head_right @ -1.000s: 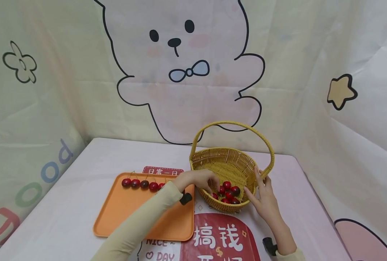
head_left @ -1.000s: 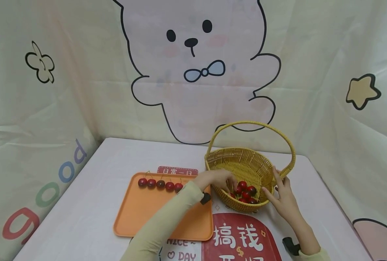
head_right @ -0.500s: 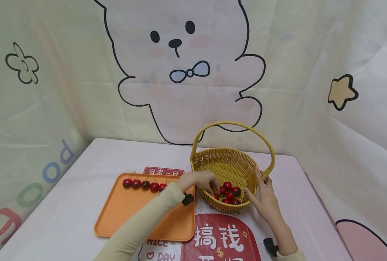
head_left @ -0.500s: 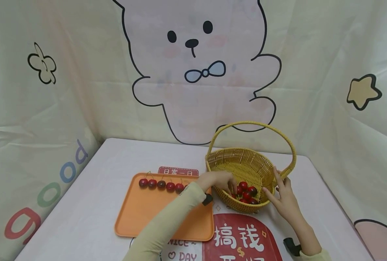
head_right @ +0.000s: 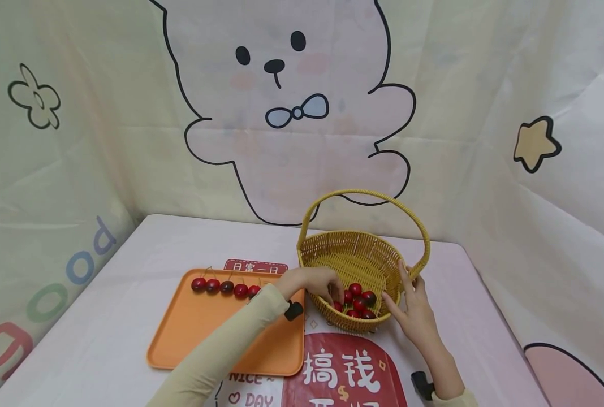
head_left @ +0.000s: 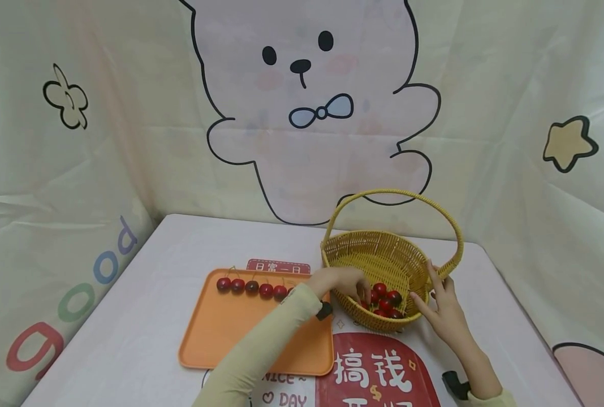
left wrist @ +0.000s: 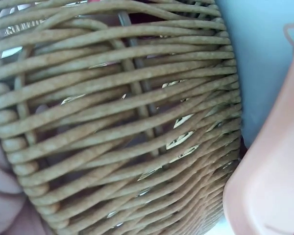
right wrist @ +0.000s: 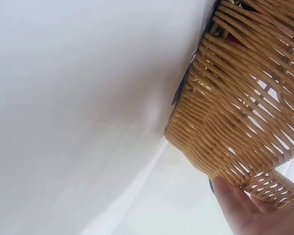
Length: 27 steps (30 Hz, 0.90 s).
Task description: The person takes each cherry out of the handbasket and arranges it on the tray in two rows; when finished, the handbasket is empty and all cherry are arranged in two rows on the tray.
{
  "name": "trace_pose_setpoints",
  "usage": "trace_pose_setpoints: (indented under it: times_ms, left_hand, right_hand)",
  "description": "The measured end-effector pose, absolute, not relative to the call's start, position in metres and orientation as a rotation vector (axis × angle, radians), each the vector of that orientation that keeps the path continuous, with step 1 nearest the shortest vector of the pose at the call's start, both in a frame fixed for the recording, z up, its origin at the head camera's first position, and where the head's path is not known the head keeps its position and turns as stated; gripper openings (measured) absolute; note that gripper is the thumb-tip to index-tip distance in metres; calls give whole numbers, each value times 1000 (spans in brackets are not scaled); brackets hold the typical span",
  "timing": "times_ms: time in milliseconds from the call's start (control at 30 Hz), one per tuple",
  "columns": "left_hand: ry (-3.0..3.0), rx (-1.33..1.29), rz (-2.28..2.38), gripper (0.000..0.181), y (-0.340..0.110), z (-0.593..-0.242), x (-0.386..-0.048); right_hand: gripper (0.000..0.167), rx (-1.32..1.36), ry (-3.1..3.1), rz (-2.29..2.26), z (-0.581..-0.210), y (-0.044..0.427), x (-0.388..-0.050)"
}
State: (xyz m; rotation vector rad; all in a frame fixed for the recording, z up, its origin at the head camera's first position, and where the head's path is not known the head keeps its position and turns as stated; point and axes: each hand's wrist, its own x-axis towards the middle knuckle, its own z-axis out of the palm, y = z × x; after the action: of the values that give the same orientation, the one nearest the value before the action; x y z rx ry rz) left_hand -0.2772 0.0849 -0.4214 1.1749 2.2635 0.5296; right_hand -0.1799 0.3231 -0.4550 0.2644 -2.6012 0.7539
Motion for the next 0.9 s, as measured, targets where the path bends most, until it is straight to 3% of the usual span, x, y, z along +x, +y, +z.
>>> trace_pose_setpoints:
  times_ms: [900]
  left_hand:
    - [2300, 1414, 702, 24, 63, -403, -270]
  right_hand:
    - [85, 280, -2589, 767, -457, 324, -181]
